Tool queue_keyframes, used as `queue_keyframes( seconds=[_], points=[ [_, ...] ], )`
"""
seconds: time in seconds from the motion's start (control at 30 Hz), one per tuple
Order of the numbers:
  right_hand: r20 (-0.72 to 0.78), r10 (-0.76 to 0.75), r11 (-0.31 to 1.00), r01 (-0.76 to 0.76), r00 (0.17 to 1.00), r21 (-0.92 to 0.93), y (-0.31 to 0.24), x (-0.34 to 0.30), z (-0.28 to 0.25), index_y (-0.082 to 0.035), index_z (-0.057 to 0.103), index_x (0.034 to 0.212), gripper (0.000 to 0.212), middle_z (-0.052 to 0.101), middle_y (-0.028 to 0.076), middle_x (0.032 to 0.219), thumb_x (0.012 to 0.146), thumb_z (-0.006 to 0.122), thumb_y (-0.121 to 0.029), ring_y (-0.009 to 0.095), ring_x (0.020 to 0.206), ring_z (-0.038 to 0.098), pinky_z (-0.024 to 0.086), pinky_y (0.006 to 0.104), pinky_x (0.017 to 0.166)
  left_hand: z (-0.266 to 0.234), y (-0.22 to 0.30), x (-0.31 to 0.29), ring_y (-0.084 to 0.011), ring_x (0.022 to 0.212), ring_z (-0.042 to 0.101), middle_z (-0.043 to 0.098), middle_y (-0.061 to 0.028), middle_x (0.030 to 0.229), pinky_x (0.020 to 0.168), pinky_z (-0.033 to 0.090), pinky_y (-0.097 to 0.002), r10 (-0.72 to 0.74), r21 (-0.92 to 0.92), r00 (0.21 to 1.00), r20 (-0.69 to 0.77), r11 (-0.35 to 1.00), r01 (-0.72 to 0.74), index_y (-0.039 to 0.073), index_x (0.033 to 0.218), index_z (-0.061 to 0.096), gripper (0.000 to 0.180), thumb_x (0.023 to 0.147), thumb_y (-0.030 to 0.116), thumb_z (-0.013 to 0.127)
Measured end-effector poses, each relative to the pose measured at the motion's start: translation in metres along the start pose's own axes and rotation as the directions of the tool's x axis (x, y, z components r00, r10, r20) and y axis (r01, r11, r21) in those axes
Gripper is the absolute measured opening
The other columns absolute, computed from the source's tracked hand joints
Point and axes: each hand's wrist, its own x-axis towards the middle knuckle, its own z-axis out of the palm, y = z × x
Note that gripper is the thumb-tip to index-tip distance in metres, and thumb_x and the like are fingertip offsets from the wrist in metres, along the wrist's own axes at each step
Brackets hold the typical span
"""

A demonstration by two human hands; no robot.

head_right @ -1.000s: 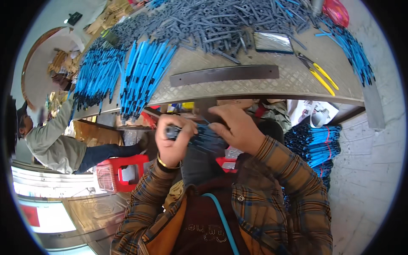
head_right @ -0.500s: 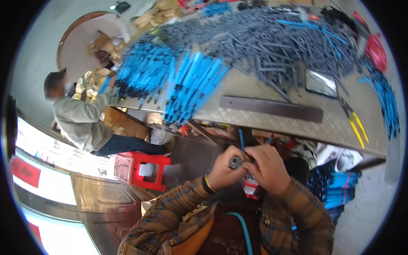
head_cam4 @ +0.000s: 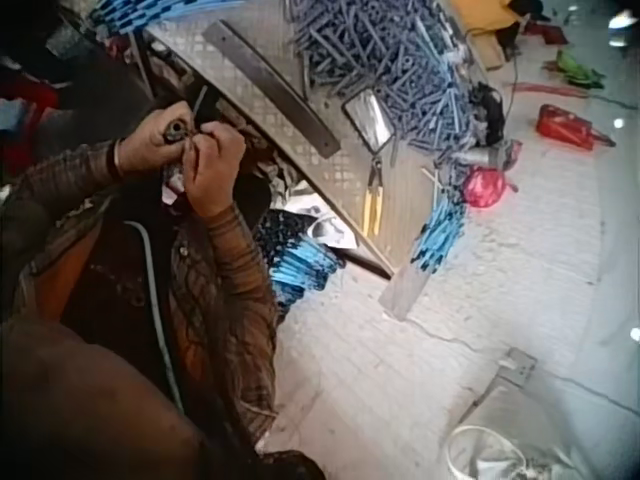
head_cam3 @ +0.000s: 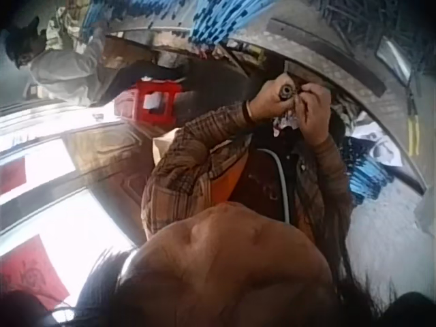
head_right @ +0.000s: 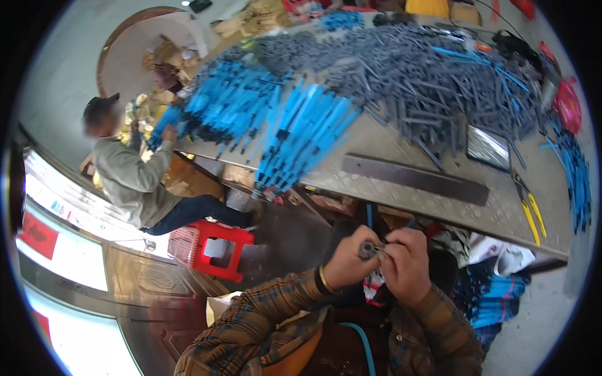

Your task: The person bundles blue plastic strips and secures them with metal clips using pliers.

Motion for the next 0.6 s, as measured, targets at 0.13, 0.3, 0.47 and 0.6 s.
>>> queue_keyframes(
  seconds=[0.13,0.3,0.47,0.6],
  points=[
    [0.086,-0.206,0.960,0.218,0.975,-0.176,-0.003,0.020,-0.011,-0.005,0.052,0.081,0.011,0.050,0.011,0.095,0.073,0.059,-0.004,0.029,0.086,0.049,0.040,0.0395,0.076,0.002,-0.002,0.003,-0.0302,0.063,0.056,0.052,-0.0147,0.074,0.058,0.045,-0.0332,0.151,0.156,0.986,-0.075,0.978,-0.138,0.004,0.086,0.049,0.022,0.071,0.005,0.065],
    [0.354,0.016,0.997,-0.040,0.935,0.060,0.029,0.026,-0.025,-0.004,0.052,0.080,0.009,0.052,0.009,0.090,0.079,0.058,-0.010,0.026,0.083,0.050,0.041,0.0351,0.073,0.005,0.006,0.007,-0.0263,0.060,0.057,0.053,-0.0121,0.071,0.057,0.045,-0.0300,0.049,0.016,0.995,0.081,0.999,-0.051,0.005,0.085,0.049,0.020,0.072,0.005,0.065],
    [0.549,0.323,0.908,-0.417,0.771,0.052,0.025,0.021,-0.050,-0.004,0.052,0.082,0.014,0.052,0.010,0.085,0.081,0.060,-0.015,0.025,0.078,0.050,0.042,0.0324,0.071,0.017,-0.006,0.009,-0.0202,0.058,0.057,0.054,-0.0088,0.067,0.055,0.044,-0.0267,0.051,0.010,0.989,0.139,0.999,-0.053,0.005,0.083,0.050,0.018,0.074,0.005,0.065],
    [-0.096,0.186,0.882,-0.210,0.978,-0.423,0.077,0.009,-0.123,-0.004,0.053,0.083,0.016,0.051,0.012,0.084,0.079,0.061,-0.017,0.029,0.077,0.050,0.042,0.0357,0.070,0.016,-0.011,-0.001,-0.0168,0.060,0.057,0.055,-0.0077,0.068,0.055,0.044,-0.0263,0.024,-0.127,0.992,0.120,0.992,-0.009,0.004,0.082,0.051,0.017,0.074,0.007,0.066]
  ],
)
